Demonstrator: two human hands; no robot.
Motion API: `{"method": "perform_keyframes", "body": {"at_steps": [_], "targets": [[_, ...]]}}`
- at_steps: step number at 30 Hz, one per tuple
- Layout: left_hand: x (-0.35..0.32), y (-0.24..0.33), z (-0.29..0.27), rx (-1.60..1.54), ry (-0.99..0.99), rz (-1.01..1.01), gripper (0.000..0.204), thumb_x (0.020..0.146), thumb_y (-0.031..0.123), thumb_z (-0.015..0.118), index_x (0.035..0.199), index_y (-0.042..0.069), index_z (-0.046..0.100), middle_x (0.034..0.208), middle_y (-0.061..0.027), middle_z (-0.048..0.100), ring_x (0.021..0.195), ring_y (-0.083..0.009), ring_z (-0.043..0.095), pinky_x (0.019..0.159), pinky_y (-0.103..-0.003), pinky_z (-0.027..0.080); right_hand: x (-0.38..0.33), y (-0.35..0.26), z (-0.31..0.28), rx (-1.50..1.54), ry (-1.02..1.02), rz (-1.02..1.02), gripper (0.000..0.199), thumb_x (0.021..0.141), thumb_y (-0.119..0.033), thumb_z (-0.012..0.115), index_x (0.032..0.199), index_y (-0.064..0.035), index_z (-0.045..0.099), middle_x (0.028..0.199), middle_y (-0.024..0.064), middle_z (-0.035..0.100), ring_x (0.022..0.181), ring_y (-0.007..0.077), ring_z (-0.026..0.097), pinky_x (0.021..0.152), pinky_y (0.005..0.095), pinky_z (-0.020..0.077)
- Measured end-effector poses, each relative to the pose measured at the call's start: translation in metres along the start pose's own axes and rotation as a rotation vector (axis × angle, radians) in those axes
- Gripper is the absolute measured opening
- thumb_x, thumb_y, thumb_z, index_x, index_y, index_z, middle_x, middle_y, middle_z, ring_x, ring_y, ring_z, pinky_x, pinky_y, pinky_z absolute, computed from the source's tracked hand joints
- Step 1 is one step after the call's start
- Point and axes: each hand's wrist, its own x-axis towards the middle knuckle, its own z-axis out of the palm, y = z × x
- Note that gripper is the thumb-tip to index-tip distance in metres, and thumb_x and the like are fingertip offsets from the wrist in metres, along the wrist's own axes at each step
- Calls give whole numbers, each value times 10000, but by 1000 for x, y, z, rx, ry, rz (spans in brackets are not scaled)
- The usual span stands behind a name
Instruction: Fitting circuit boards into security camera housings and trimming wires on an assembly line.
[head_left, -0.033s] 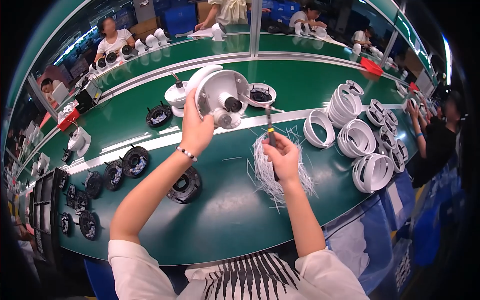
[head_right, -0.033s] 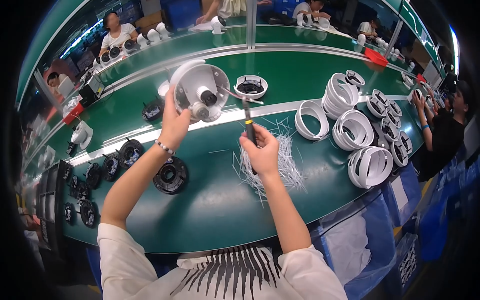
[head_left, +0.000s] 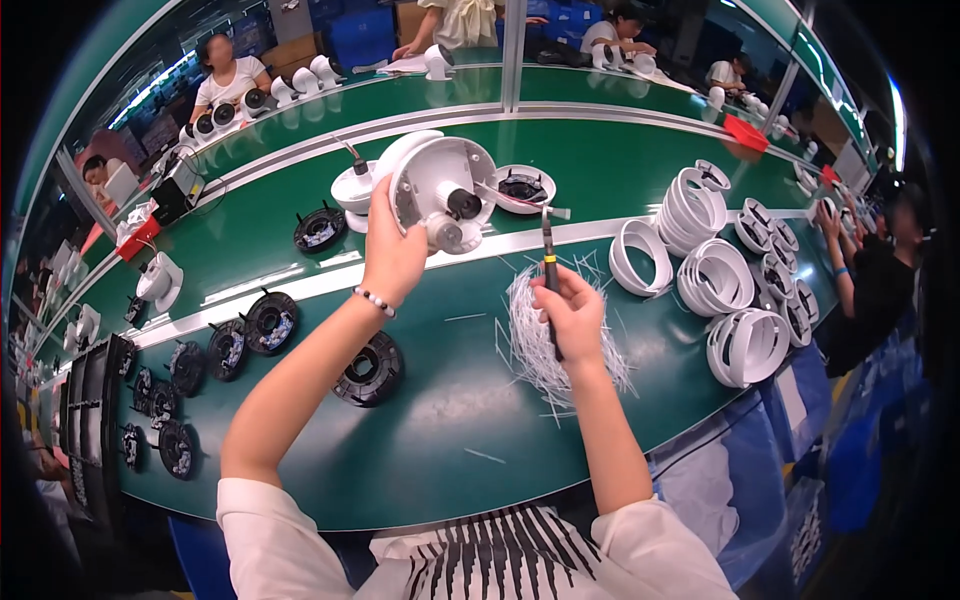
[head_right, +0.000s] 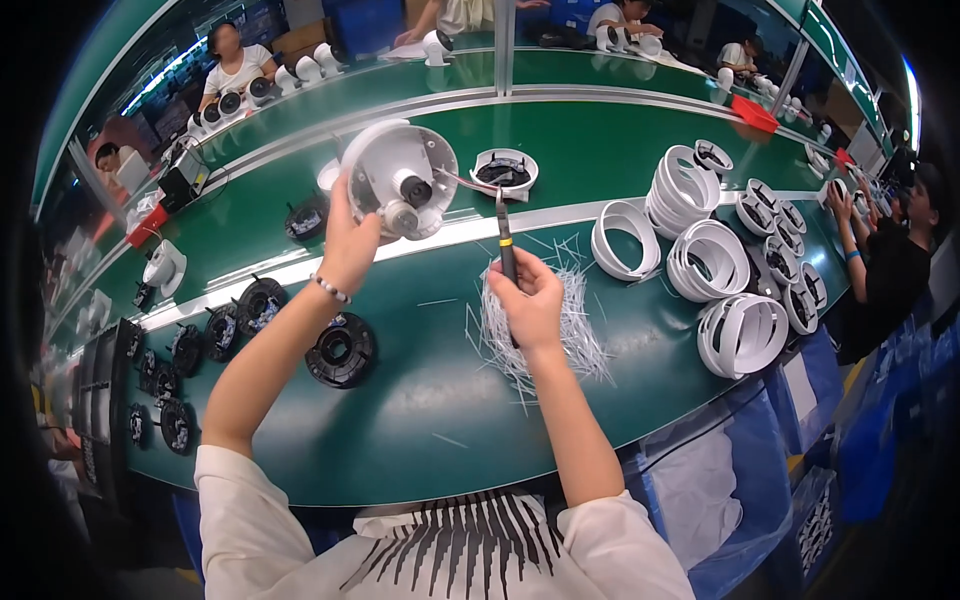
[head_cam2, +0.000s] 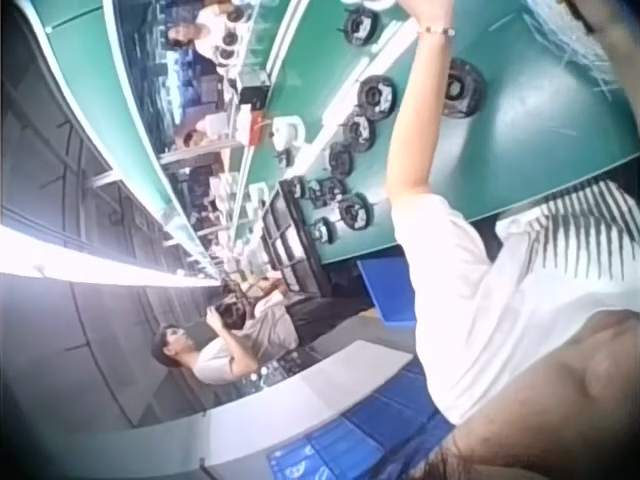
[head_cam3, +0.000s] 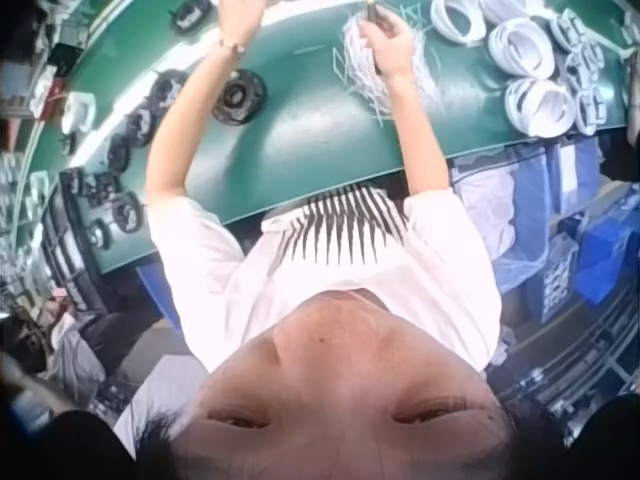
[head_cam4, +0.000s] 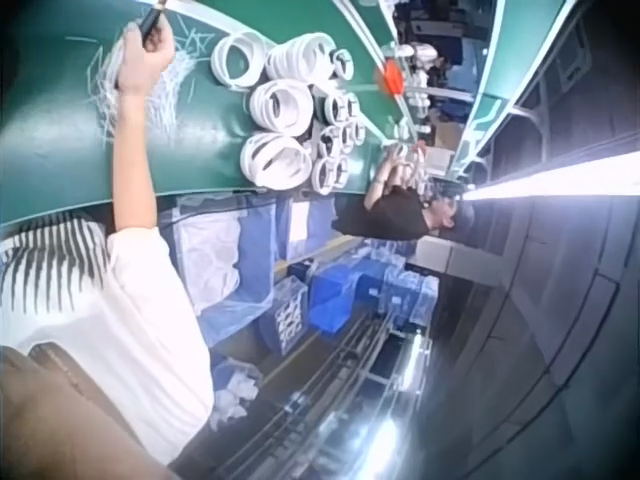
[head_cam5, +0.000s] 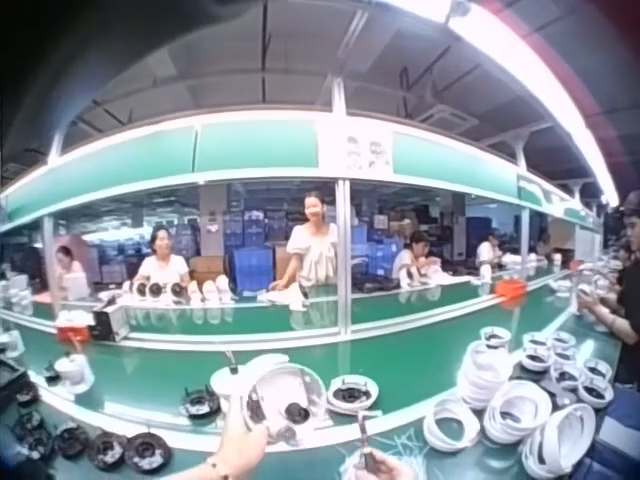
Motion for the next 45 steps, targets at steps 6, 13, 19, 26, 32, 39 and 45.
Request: {"method": "perform_keyframes", "body": {"at_steps": [6, 13, 19, 26, 32, 39, 45], "targets": [[35, -14, 33, -267, 58, -383, 495, 754, -108, 353, 1211, 57, 257, 1159, -183, 430, 959, -319, 556, 674, -410, 569, 4, 15, -9, -141, -119, -19, 430, 679, -58, 670, 1063, 60, 519, 854, 58, 593, 747, 88, 555, 670, 210, 455], [100, -74, 79, -577, 297, -592, 445, 713, -128, 323, 1150, -50, 288, 1089, -232, 448, 970, -379, 533, 736, -524, 524, -10, 11, -8, -261, -222, -80, 472, 612, -63, 680, 1051, 34, 536, 832, 27, 575, 703, 61, 508, 628, 197, 424], [133, -124, 83, -678, 480, -638, 411, 745, -83, 365, 1155, -71, 351, 1133, -224, 441, 955, -367, 533, 705, -466, 547, -11, 5, 0, -505, -184, -335, 476, 563, -50, 647, 1027, -2, 553, 826, 84, 596, 683, 133, 558, 606, 226, 446], [120, -135, 48, -900, 543, -834, 721, 801, 447, 515, 1303, 24, 219, 1276, -210, 309, 1208, -342, 300, 977, -463, 302, -16, -10, 7, -629, -204, -432, 475, 556, -70, 641, 1016, 9, 553, 811, 96, 589, 658, 159, 557, 588, 241, 445], [124, -143, 26, -928, 482, -641, 407, 825, 95, 382, 1211, 1, 293, 1194, -204, 383, 1056, -322, 469, 865, -430, 450, -20, -11, 12, -658, -233, -479, 479, 548, -66, 638, 1016, -5, 561, 797, 93, 589, 659, 171, 559, 583, 242, 443], [86, -71, 20, -677, 285, -334, 498, 713, -149, 328, 1188, 0, 352, 1148, -187, 447, 966, -335, 549, 746, -433, 543, -15, -14, 7, -630, -151, -520, 504, 548, -79, 654, 1036, -8, 553, 836, 95, 587, 684, 173, 562, 602, 251, 441], [29, -2, 5, -376, -78, -354, 507, 721, -112, 329, 1201, 11, 221, 1185, -176, 379, 1018, -313, 514, 777, -400, 538, 2, -44, -1, -822, 62, -711, 503, 562, -95, 647, 1042, 14, 544, 870, 123, 572, 737, 224, 549, 627, 293, 442]]}}
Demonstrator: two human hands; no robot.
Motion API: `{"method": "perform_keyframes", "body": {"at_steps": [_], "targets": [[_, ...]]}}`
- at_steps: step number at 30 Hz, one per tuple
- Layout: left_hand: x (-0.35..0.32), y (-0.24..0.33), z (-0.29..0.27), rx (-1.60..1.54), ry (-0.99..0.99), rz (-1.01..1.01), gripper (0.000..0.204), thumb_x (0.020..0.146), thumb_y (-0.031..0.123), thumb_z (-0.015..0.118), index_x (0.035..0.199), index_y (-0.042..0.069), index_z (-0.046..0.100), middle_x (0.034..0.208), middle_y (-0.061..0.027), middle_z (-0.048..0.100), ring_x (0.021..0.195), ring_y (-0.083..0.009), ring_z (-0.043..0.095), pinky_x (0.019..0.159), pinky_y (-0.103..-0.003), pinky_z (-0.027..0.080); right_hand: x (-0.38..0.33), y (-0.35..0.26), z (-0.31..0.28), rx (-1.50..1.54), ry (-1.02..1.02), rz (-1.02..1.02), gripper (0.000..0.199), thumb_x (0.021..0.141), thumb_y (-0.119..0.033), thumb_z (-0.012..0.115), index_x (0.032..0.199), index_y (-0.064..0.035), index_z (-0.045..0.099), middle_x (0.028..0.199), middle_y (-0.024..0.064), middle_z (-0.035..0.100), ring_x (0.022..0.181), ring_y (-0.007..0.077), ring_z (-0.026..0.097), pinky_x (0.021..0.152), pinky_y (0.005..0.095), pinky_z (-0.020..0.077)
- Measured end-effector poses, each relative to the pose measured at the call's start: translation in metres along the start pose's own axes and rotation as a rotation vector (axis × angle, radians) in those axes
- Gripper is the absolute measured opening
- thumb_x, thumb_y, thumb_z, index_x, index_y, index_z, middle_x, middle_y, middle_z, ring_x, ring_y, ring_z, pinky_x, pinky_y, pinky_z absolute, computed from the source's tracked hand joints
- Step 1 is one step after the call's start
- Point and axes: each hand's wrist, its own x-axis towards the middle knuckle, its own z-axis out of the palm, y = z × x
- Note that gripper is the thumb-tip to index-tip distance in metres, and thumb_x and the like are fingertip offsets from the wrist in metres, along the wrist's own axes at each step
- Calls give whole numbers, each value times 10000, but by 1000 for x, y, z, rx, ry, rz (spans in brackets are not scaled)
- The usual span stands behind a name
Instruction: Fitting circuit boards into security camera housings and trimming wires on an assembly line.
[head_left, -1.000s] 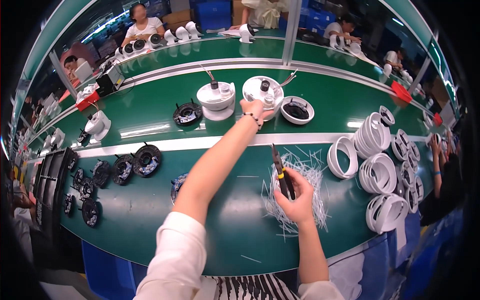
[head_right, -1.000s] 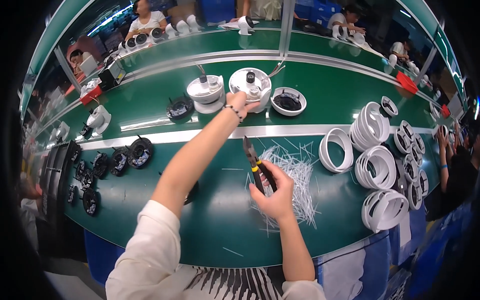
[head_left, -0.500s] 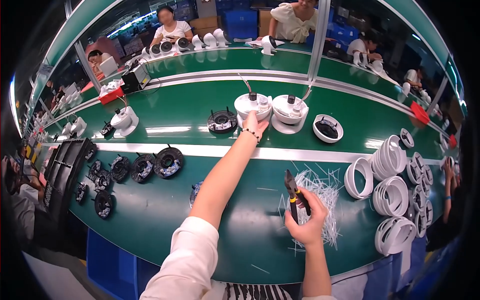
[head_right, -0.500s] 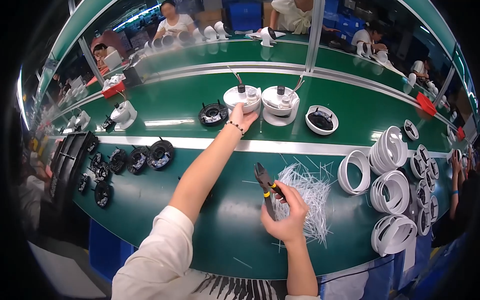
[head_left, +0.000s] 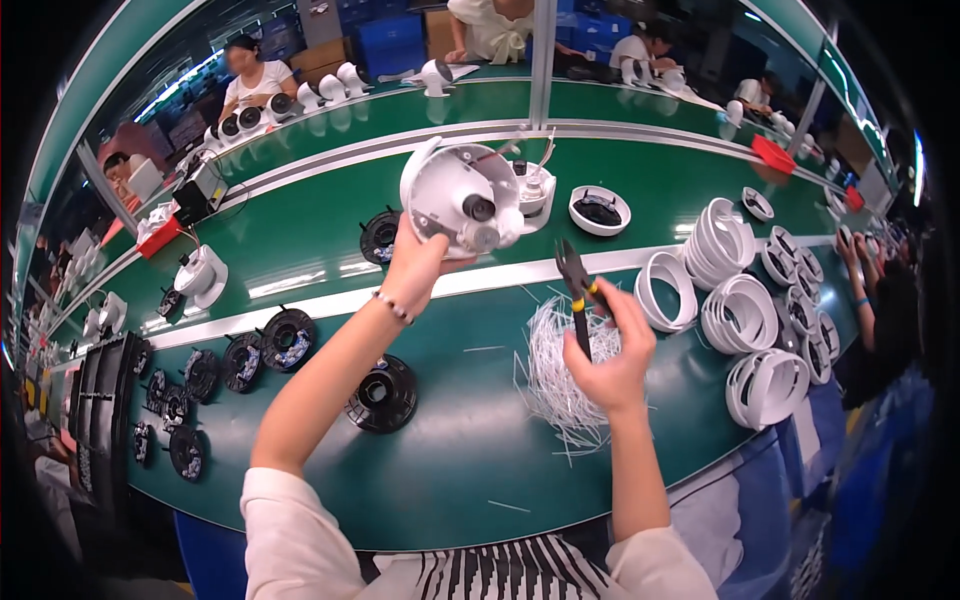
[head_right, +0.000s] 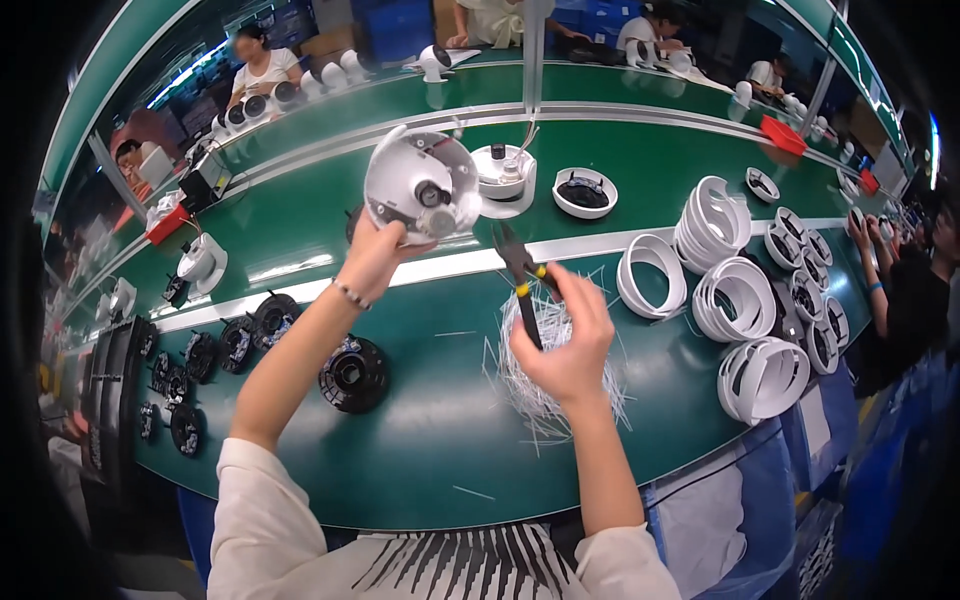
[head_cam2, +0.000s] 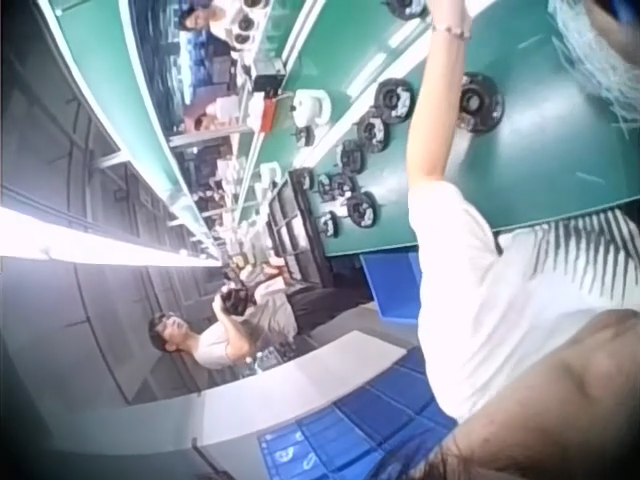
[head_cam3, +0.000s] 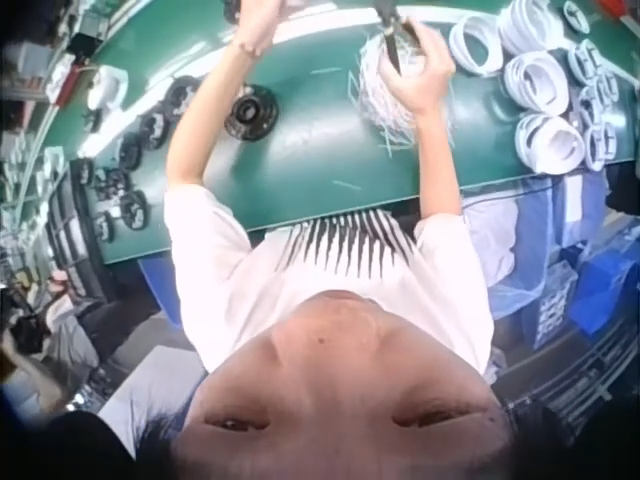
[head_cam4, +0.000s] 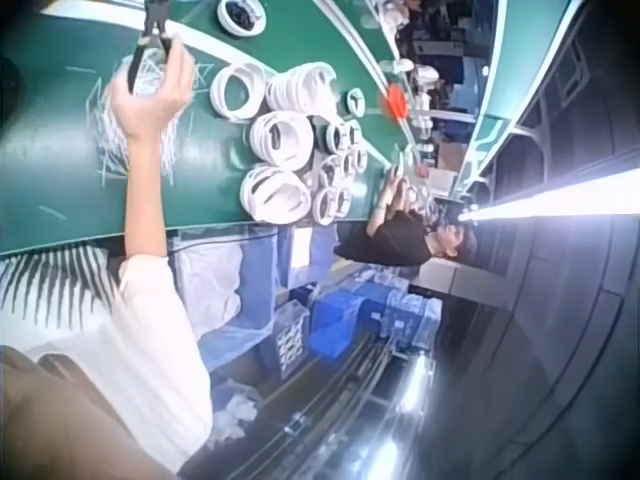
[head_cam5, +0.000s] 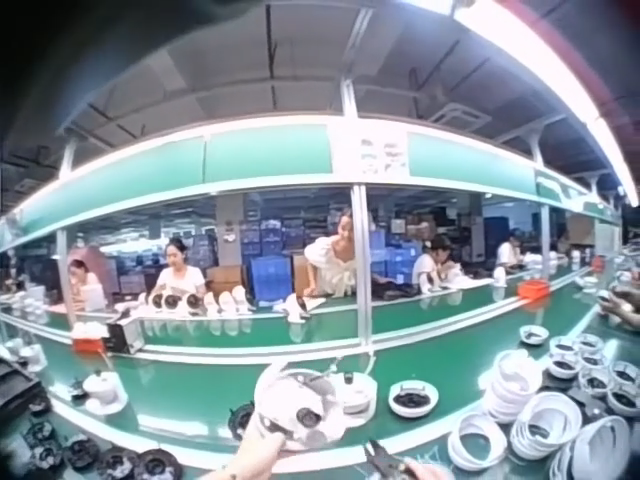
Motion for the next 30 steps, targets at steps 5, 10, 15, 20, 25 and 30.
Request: {"method": "perform_keyframes", "body": {"at_steps": [5, 10, 15, 20, 25, 30], "targets": [[-47, 12, -2, 87, -106, -85, 514, 734, -92, 346, 1216, 22, 212, 1193, -157, 361, 1057, -293, 488, 808, -399, 522, 32, -6, 4, -339, 23, -278, 527, 523, -111, 647, 1029, 4, 555, 923, 101, 551, 807, 260, 510, 704, 357, 395], [-66, 15, 9, 96, -117, -67, 544, 735, -90, 357, 1239, 42, 200, 1208, -141, 345, 1079, -288, 469, 823, -388, 514, 34, -5, 12, -454, -17, -359, 542, 513, -109, 657, 1035, -3, 554, 919, 75, 535, 815, 235, 492, 682, 345, 362], [-72, 16, 15, 129, -106, -132, 543, 742, -66, 351, 1251, 71, 221, 1225, -116, 365, 1110, -254, 444, 869, -435, 469, 34, -8, 12, -485, -8, -356, 523, 516, -93, 649, 1023, -4, 555, 908, 70, 530, 800, 233, 483, 662, 344, 352], [-72, 16, 14, 135, -129, -148, 542, 745, -64, 347, 1253, 68, 209, 1235, -119, 355, 1116, -255, 436, 879, -442, 460, 37, -8, 9, -526, -103, -340, 543, 513, -101, 649, 1040, -17, 547, 925, 83, 533, 810, 245, 488, 693, 349, 372], [-71, 12, 14, 129, -123, -147, 554, 749, -70, 334, 1266, 78, 200, 1244, -119, 348, 1121, -262, 432, 884, -443, 457, 42, -10, 5, -554, -164, -362, 526, 515, -99, 647, 1025, -16, 548, 905, 76, 526, 794, 243, 483, 685, 348, 376], [-71, 11, 16, 157, -102, -157, 561, 748, -73, 337, 1269, 81, 199, 1244, -119, 350, 1124, -261, 429, 887, -443, 455, 47, -15, 3, -587, -198, -369, 507, 517, -96, 646, 1009, -18, 549, 882, 71, 528, 766, 242, 487, 667, 350, 391]]}}
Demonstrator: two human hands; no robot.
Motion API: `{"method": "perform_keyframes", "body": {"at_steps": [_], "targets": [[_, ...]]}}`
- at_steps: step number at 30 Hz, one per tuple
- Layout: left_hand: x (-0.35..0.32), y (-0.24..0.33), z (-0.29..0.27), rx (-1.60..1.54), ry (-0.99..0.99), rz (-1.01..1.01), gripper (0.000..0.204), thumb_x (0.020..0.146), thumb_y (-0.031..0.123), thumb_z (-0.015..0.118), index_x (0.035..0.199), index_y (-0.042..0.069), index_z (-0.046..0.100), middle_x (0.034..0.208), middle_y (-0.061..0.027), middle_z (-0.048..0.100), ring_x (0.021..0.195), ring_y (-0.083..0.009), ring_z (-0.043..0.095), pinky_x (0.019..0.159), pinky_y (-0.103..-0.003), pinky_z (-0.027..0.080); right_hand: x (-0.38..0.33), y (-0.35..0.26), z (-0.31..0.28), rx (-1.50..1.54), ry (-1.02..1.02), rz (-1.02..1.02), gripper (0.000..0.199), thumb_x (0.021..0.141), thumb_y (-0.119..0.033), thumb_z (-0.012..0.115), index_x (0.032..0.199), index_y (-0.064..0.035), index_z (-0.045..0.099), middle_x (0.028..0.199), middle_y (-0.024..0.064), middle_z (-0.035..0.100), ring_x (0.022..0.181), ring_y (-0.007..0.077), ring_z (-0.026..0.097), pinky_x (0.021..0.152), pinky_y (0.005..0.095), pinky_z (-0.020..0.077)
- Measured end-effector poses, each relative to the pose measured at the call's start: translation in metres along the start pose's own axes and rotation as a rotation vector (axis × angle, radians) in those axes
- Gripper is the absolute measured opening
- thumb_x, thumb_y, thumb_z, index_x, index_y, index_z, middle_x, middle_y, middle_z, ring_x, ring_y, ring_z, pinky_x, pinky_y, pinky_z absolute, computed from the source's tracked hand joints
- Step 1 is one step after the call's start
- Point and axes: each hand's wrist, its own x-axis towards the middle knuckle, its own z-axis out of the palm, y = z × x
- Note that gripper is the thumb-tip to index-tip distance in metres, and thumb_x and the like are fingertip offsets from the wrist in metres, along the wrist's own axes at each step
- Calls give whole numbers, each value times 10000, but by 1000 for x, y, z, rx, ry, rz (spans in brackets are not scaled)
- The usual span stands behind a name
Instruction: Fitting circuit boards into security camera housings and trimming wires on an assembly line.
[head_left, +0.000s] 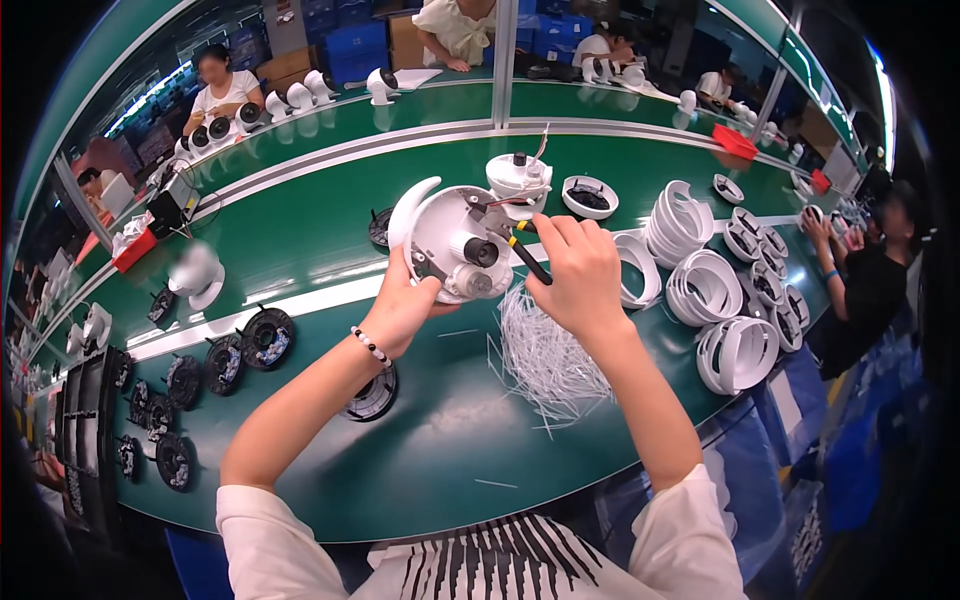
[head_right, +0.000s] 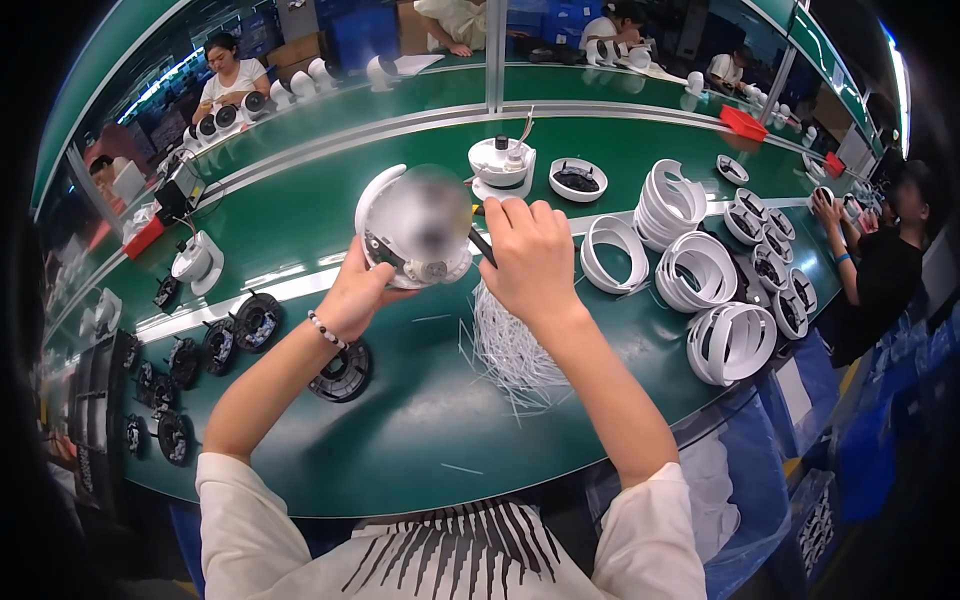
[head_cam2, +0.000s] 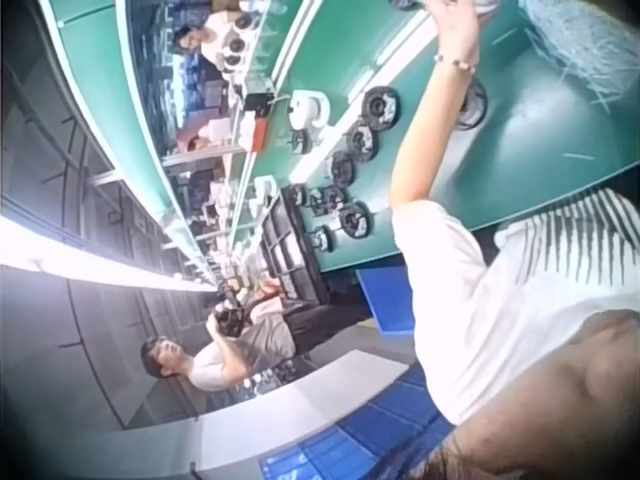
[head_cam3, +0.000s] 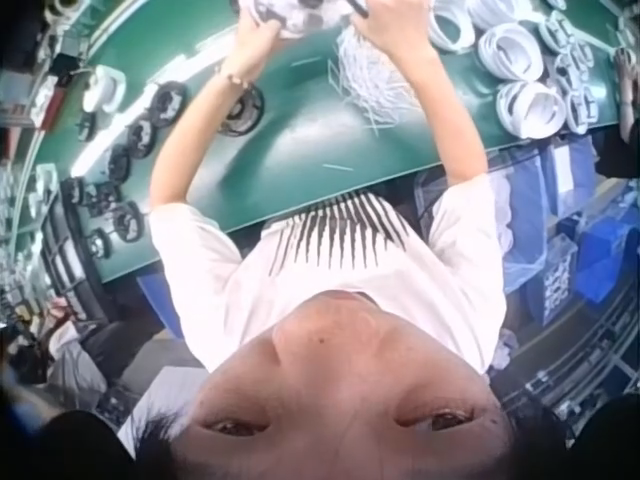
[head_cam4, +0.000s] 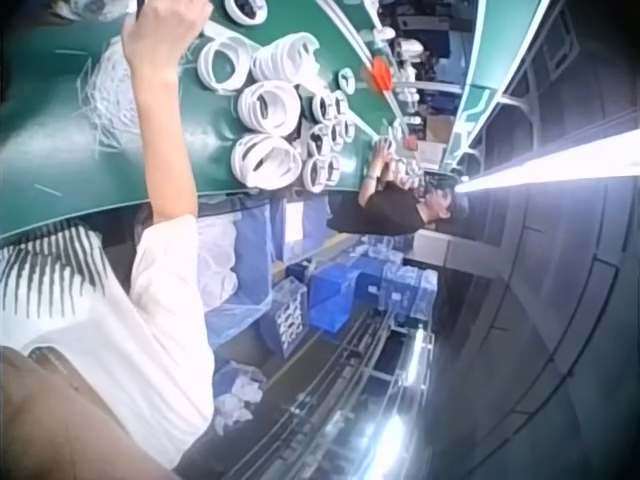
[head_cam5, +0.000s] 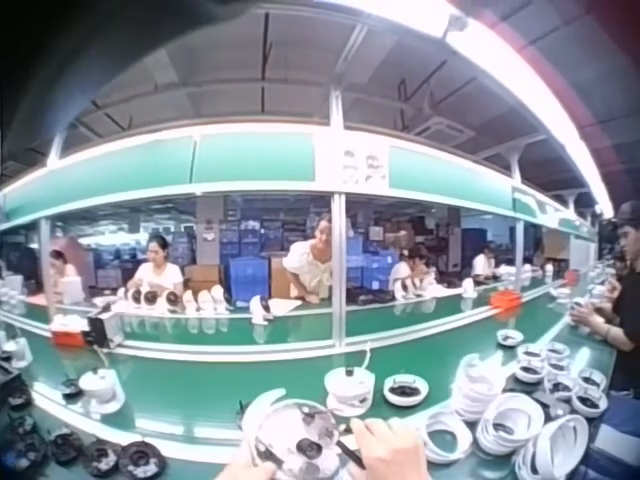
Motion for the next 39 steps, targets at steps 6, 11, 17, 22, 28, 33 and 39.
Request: {"method": "perform_keyframes", "body": {"at_steps": [6, 11, 17, 22, 28, 33, 39], "targets": [[-1, 4, 0, 3, -16, -3, 561, 751, -59, 356, 1270, 80, 194, 1235, -119, 353, 1121, -255, 431, 884, -428, 457, 0, 3, 4, 62, 31, -45, 431, 521, -109, 658, 930, -13, 561, 758, 79, 555, 616, 233, 505, 557, 333, 419], [-1, 3, 1, 19, -4, -26, 549, 756, -56, 356, 1265, 66, 189, 1235, -123, 341, 1125, -257, 427, 881, -418, 462, -5, 5, 8, 93, 23, -7, 455, 526, -113, 659, 957, -7, 564, 784, 79, 573, 624, 232, 521, 559, 334, 432], [3, 0, 8, 64, 29, -10, 522, 769, -50, 353, 1256, 57, 197, 1233, -128, 332, 1136, -261, 414, 874, -408, 470, -10, 9, 7, 126, -31, 69, 450, 543, -116, 663, 970, -7, 573, 887, 93, 602, 674, 250, 541, 609, 342, 459], [7, -5, 12, 68, 13, -23, 508, 778, -44, 360, 1251, 51, 202, 1231, -131, 335, 1130, -260, 418, 864, -407, 477, -7, 6, -3, 20, -110, 101, 437, 542, -111, 660, 956, -1, 573, 874, 94, 594, 702, 258, 539, 618, 339, 455], [11, -8, 11, 76, -7, -15, 506, 781, -41, 364, 1252, 62, 210, 1220, -126, 353, 1108, -254, 440, 862, -411, 476, -7, 17, -4, 89, -61, 70, 455, 518, -128, 667, 948, -8, 582, 781, 93, 569, 690, 253, 534, 611, 347, 439], [10, -7, 14, 52, -15, -31, 510, 776, -44, 365, 1252, 71, 220, 1223, -120, 357, 1105, -249, 443, 869, -419, 469, -8, 23, -10, 410, -252, 311, 426, 573, -182, 619, 952, 11, 602, 799, 116, 616, 648, 259, 564, 610, 335, 459], [9, -7, 13, 52, -41, -36, 544, 763, -48, 367, 1268, 70, 202, 1228, -117, 356, 1113, -248, 437, 875, -430, 463, -11, 31, -9, 520, -320, 384, 471, 593, -191, 664, 1025, -18, 594, 795, 87, 625, 600, 138, 531, 582, 259, 444]]}}
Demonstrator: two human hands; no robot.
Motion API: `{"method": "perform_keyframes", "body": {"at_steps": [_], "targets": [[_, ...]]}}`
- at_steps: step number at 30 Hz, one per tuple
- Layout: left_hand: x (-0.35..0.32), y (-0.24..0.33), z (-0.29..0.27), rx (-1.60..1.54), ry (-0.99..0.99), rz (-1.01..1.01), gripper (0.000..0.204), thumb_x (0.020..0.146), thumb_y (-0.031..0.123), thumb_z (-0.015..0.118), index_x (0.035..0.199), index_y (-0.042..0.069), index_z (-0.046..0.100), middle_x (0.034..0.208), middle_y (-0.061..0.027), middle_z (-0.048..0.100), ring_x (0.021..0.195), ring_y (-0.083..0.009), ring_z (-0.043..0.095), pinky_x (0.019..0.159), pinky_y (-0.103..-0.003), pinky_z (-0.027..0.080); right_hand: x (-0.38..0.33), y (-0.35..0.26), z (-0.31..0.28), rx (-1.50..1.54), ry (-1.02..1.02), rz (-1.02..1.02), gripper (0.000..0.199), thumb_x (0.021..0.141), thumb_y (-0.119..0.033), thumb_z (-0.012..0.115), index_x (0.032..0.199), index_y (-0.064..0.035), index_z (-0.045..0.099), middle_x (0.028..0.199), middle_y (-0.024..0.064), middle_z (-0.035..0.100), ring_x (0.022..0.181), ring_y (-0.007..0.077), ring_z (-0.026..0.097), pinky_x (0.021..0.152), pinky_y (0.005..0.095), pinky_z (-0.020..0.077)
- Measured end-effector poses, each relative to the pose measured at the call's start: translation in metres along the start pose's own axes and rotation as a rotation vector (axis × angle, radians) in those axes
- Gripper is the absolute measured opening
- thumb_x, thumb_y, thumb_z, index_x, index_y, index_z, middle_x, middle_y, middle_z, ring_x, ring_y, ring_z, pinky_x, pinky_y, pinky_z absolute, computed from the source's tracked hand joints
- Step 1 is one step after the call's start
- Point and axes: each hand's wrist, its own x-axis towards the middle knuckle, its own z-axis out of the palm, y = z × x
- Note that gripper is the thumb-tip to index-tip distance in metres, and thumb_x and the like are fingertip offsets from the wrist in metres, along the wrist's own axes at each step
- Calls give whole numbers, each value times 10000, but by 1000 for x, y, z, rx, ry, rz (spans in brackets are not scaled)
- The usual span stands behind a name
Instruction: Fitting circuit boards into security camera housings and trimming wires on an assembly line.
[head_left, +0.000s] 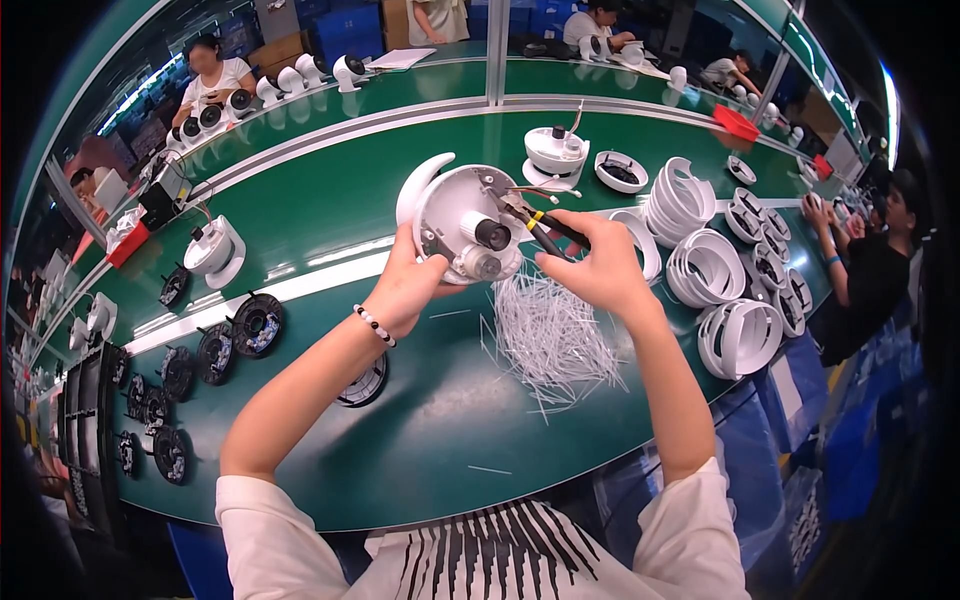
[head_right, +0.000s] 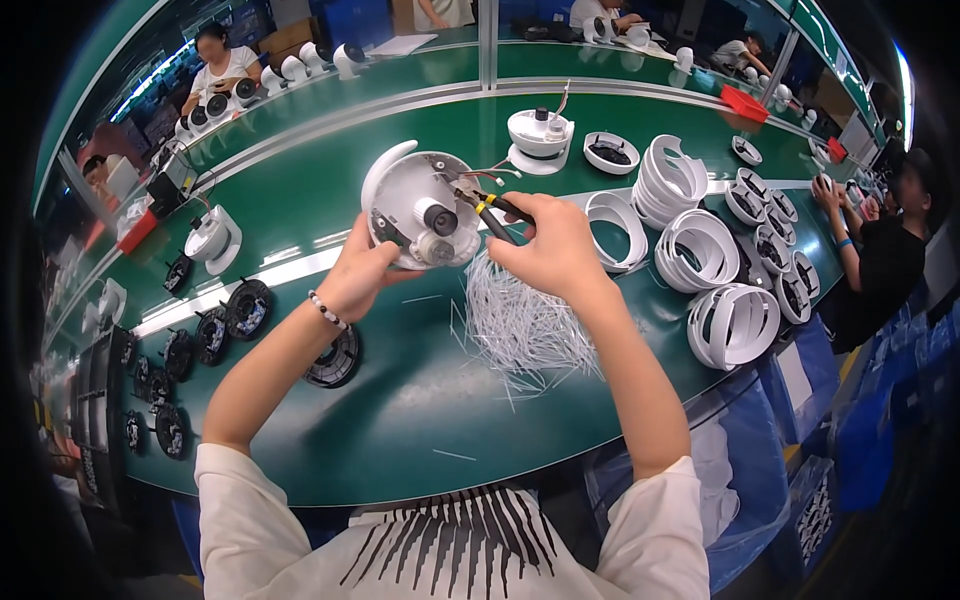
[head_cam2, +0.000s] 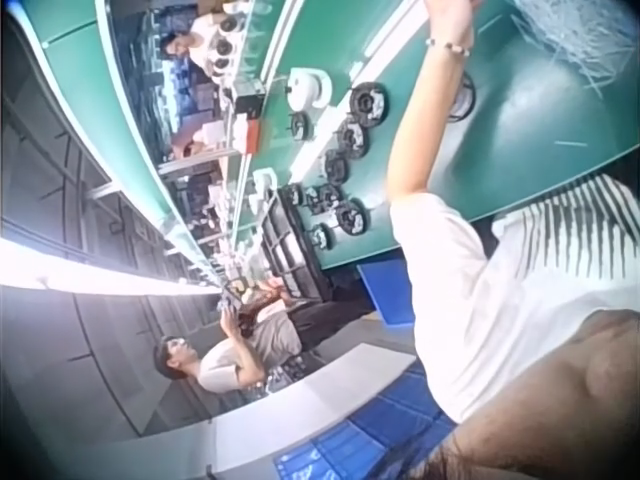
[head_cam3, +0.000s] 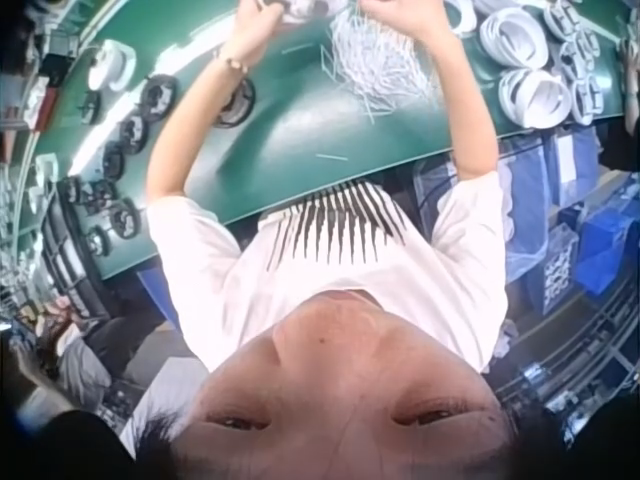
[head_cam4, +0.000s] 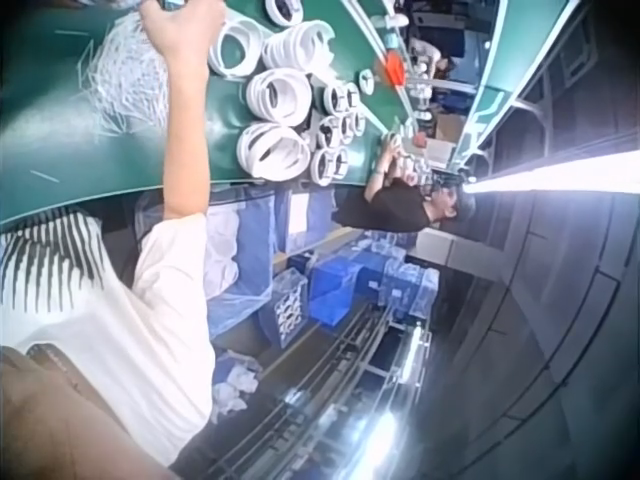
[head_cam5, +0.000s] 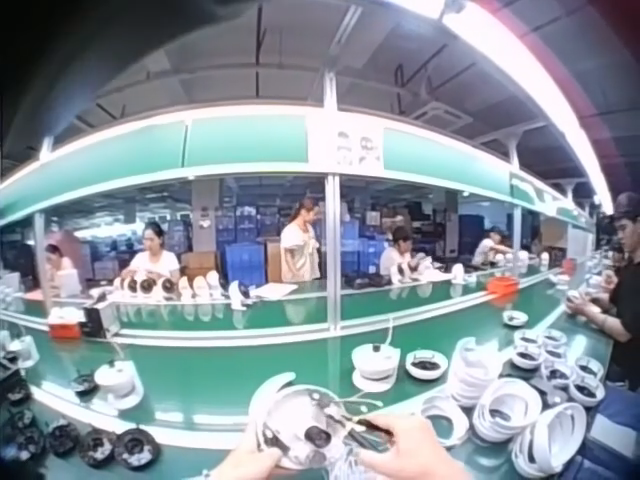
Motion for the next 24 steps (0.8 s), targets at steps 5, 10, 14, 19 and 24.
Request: {"method": "perform_keyframes", "body": {"at_steps": [5, 10, 14, 19, 24], "targets": [[-2, 2, 2, -16, 2, -12, 544, 760, -48, 367, 1267, 65, 203, 1228, -120, 355, 1116, -251, 436, 877, -428, 462, 1, 1, 3, 30, -8, 20, 464, 595, -202, 667, 1019, -23, 599, 771, 72, 626, 576, 127, 523, 562, 252, 438], [-3, 1, 1, -14, 1, -18, 524, 763, -40, 373, 1252, 53, 212, 1226, -125, 353, 1116, -252, 435, 877, -423, 464, -1, -1, 7, -131, 71, -57, 443, 580, -193, 661, 986, -25, 607, 726, 65, 615, 521, 146, 514, 522, 273, 434], [-1, -2, 1, -5, 7, -10, 511, 765, -31, 381, 1242, 44, 214, 1207, -129, 363, 1103, -254, 446, 862, -412, 476, -4, 6, 11, -201, 136, -158, 421, 570, -191, 656, 958, -35, 611, 698, 70, 606, 489, 166, 515, 505, 293, 430], [23, -11, 5, 24, 21, 2, 509, 766, -26, 387, 1238, 35, 209, 1187, -139, 375, 1077, -272, 465, 840, -396, 489, -5, 20, 25, -221, 145, -143, 400, 572, -188, 654, 943, -44, 617, 655, 76, 604, 463, 176, 506, 493, 283, 422], [51, -19, 8, 78, 125, -12, 508, 773, -17, 404, 1237, 36, 203, 1212, -152, 354, 1082, -281, 462, 838, -408, 482, -10, 33, 37, 17, 12, 135, 359, 593, -193, 668, 903, -16, 624, 589, 43, 560, 508, 76, 507, 495, 226, 410]]}}
